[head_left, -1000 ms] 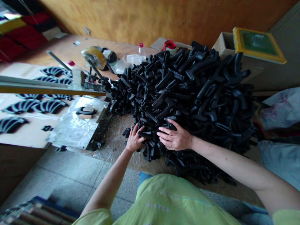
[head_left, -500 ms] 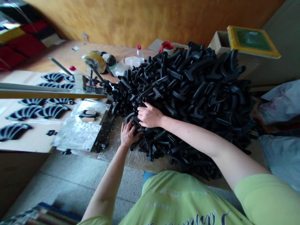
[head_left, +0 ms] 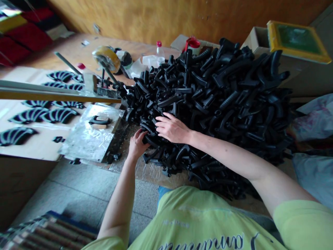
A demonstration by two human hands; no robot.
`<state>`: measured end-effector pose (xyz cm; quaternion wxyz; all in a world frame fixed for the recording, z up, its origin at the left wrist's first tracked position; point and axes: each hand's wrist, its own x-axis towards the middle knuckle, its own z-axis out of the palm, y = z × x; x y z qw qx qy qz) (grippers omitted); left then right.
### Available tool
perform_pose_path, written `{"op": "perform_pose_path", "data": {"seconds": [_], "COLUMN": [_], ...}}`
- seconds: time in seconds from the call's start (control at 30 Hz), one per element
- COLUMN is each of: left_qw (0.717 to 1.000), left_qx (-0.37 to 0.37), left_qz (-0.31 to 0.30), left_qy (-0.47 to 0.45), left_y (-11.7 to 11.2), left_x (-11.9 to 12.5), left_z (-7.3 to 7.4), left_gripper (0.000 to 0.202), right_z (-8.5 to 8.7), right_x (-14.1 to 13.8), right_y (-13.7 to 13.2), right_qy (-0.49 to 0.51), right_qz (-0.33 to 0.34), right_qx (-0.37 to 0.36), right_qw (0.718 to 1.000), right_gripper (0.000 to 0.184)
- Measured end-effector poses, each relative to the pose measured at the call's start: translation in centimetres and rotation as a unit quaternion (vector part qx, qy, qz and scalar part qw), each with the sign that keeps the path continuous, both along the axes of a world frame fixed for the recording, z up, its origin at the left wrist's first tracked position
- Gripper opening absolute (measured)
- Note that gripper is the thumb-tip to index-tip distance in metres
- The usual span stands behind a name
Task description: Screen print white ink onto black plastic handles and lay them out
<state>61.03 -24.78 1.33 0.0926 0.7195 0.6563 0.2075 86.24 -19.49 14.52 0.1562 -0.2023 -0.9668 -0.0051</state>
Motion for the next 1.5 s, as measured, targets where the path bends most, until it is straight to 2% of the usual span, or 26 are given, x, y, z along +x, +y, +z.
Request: {"op": "perform_pose_path", "data": {"seconds": [0.07,0.13,0.2,0.27,0.37,0.47,0.53,0.6,0.67,0.73,0.77,0.83,0.9,0.93,1.03,1.17,1.33,1.5], "left_qw": [0.999,0.995,0.991,0.989,0.991,0.990,0.991,0.991,0.989,0.987,0.987,0.984,0.974,0.966,0.953,0.947,0.939,0.949], "left_qx": [0.021,0.050,0.074,0.084,0.077,0.081,0.084,0.093,0.115,0.140,0.149,0.164,0.169,0.166,0.143,0.128,0.134,0.139], "left_qz": [0.002,0.024,0.057,0.082,0.085,0.090,0.081,0.068,0.067,0.054,0.032,-0.047,-0.151,-0.196,-0.263,-0.277,-0.292,-0.268], "left_qy": [-0.046,-0.082,-0.099,-0.094,-0.071,-0.067,-0.069,-0.070,-0.066,-0.060,-0.056,-0.042,-0.017,-0.003,0.043,0.099,0.120,0.090], "left_y": [-1.9,-4.0,-5.6,-6.2,-5.2,-3.8,-3.7,-4.5,-6.0,-8.1,-9.2,-11.5,-13.2,-13.8,-14.2,-12.5,-11.1,-12.1], "left_x": [0.1,0.9,2.0,3.4,5.1,5.6,5.4,5.1,5.4,6.8,7.9,10.7,13.8,15.3,18.1,18.2,17.5,17.6], "left_z": [0.1,-0.2,-1.1,-2.5,-4.5,-5.3,-4.9,-4.1,-2.9,-1.6,-1.0,-0.1,0.2,0.1,-0.9,-2.1,-1.8,-1.3], "left_gripper": [0.059,0.058,0.058,0.059,0.063,0.064,0.061,0.059,0.059,0.061,0.064,0.067,0.067,0.066,0.057,0.050,0.047,0.053], "right_z": [0.1,-0.7,-2.3,-4.7,-8.2,-9.9,-9.4,-7.9,-6.0,-4.5,-4.1,-4.0,-4.7,-5.3,-7.0,-8.0,-7.5,-6.8], "right_x": [3.8,7.7,10.8,12.9,13.9,13.6,13.6,14.3,16.0,18.3,19.7,22.4,24.8,25.7,27.2,27.9,27.8,26.7], "right_y": [-3.1,-7.0,-10.7,-13.5,-15.0,-14.6,-14.6,-15.4,-17.0,-19.0,-20.0,-21.7,-22.6,-22.8,-22.0,-20.1,-19.2,-19.9], "right_qy": [0.038,0.040,0.006,-0.046,-0.111,-0.136,-0.119,-0.077,-0.031,0.010,0.027,0.054,0.069,0.072,0.071,0.079,0.084,0.111], "right_qz": [-0.014,-0.033,-0.047,-0.049,-0.055,-0.075,-0.085,-0.101,-0.135,-0.200,-0.250,-0.366,-0.465,-0.493,-0.510,-0.495,-0.499,-0.532], "right_qx": [-0.022,-0.049,-0.074,-0.097,-0.113,-0.117,-0.123,-0.116,-0.094,-0.056,-0.032,0.017,0.043,0.043,0.036,0.078,0.087,0.066], "right_qw": [0.999,0.997,0.996,0.993,0.986,0.981,0.982,0.985,0.986,0.978,0.967,0.929,0.882,0.866,0.857,0.862,0.858,0.837], "right_gripper": [0.018,0.021,0.027,0.041,0.055,0.058,0.056,0.049,0.043,0.042,0.042,0.044,0.049,0.052,0.052,0.036,0.035,0.040]}}
